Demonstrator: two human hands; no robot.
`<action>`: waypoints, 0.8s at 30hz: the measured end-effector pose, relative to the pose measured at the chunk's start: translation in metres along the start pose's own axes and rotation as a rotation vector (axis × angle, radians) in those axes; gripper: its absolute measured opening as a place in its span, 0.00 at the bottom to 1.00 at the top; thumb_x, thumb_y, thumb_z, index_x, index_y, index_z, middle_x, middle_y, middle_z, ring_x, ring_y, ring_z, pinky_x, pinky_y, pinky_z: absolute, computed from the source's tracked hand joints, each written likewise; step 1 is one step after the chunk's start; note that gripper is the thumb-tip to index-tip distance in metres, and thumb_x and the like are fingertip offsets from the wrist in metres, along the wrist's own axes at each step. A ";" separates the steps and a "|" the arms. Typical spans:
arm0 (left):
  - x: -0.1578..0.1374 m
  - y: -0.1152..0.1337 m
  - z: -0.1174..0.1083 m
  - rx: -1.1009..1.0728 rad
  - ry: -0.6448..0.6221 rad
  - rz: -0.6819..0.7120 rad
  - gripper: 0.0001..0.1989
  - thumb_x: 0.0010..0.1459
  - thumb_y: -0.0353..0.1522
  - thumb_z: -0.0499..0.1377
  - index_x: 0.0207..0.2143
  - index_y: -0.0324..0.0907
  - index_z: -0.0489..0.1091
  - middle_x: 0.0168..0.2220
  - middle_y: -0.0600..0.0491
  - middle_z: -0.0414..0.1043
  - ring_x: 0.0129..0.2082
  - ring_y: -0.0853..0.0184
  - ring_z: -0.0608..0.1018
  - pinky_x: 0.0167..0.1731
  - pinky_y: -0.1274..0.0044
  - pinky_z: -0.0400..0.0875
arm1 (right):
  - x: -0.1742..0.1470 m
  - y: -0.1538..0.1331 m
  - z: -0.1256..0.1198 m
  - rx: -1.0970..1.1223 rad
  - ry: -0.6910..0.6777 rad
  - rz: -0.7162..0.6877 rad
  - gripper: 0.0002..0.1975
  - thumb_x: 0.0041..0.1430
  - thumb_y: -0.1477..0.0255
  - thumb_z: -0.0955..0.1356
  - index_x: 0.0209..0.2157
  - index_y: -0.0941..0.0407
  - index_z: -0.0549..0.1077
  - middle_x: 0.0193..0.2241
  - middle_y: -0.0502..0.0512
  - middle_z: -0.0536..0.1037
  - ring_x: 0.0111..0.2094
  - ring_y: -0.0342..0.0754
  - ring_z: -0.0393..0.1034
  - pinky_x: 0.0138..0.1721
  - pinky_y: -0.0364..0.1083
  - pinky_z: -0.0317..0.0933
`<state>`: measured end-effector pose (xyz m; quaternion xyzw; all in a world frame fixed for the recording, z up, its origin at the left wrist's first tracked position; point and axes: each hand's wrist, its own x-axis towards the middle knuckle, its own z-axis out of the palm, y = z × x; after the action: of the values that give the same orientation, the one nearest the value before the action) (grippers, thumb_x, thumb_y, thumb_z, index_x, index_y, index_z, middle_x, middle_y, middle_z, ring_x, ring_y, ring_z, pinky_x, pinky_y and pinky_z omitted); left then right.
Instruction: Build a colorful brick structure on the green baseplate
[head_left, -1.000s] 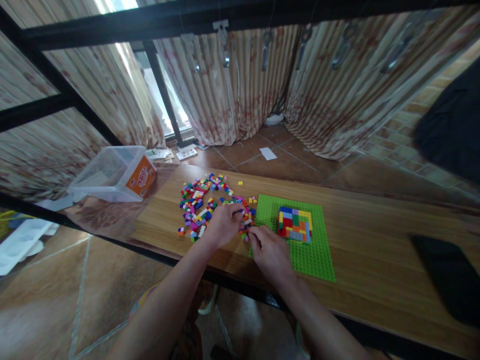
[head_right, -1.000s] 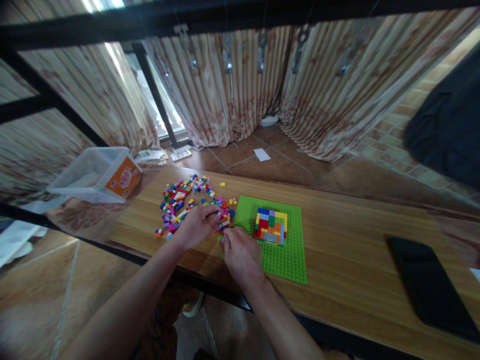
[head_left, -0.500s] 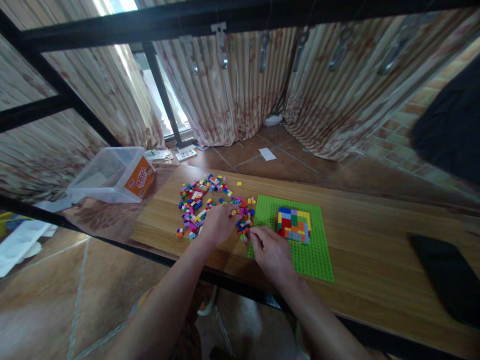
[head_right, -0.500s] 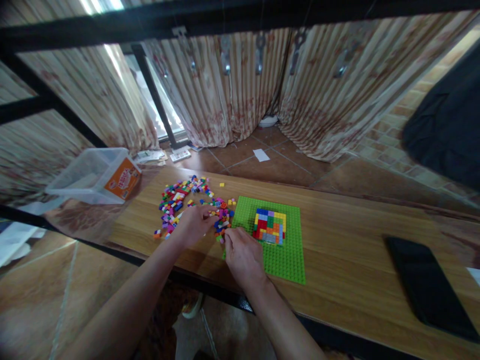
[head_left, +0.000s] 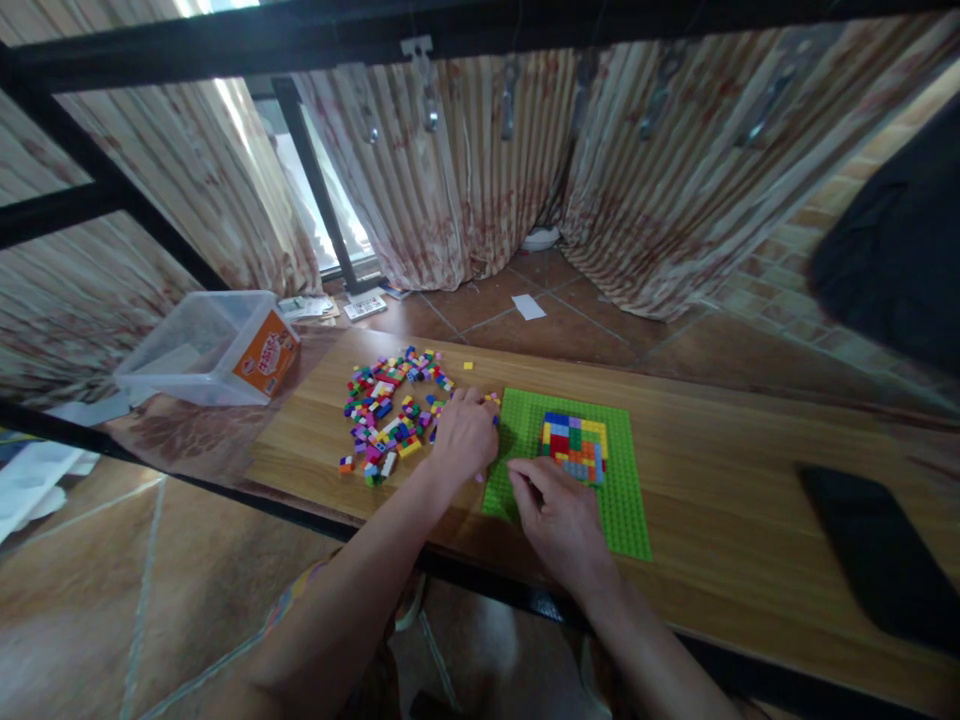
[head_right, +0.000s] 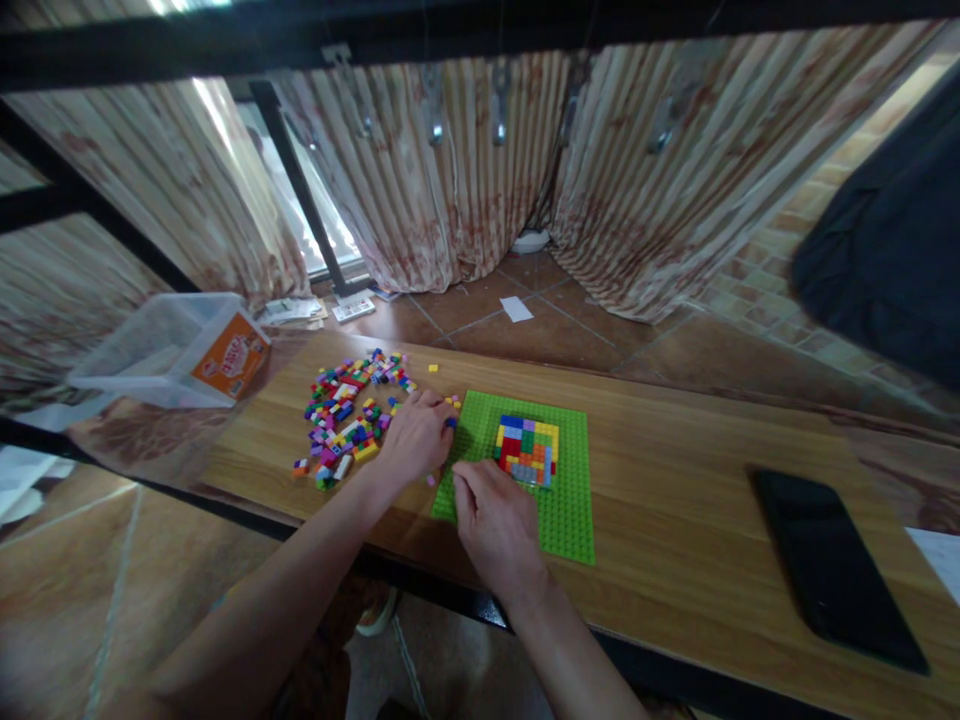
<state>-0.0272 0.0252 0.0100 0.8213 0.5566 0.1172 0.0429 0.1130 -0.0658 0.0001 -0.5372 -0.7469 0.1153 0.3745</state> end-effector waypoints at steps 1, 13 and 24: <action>0.001 0.000 0.000 -0.005 -0.003 -0.006 0.10 0.56 0.25 0.54 0.36 0.38 0.76 0.38 0.43 0.73 0.43 0.58 0.72 0.49 0.67 0.67 | 0.000 0.000 -0.003 0.008 0.010 0.004 0.11 0.66 0.73 0.62 0.36 0.55 0.77 0.31 0.54 0.80 0.32 0.45 0.74 0.36 0.44 0.65; -0.025 0.031 0.000 -0.620 -0.065 0.009 0.09 0.58 0.28 0.56 0.40 0.41 0.73 0.36 0.52 0.79 0.34 0.67 0.79 0.40 0.76 0.72 | 0.011 0.045 -0.058 0.191 0.485 0.365 0.11 0.61 0.64 0.67 0.36 0.55 0.78 0.27 0.51 0.80 0.25 0.44 0.72 0.29 0.44 0.67; -0.034 0.038 0.006 -0.733 -0.074 -0.012 0.10 0.58 0.26 0.58 0.40 0.42 0.76 0.38 0.53 0.80 0.36 0.67 0.79 0.40 0.76 0.72 | 0.010 0.041 -0.055 0.061 0.324 0.215 0.12 0.63 0.65 0.65 0.37 0.53 0.79 0.33 0.53 0.81 0.30 0.46 0.75 0.35 0.46 0.70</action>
<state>-0.0033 -0.0208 0.0070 0.7519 0.4806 0.2786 0.3551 0.1781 -0.0535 0.0189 -0.6139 -0.6113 0.0891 0.4914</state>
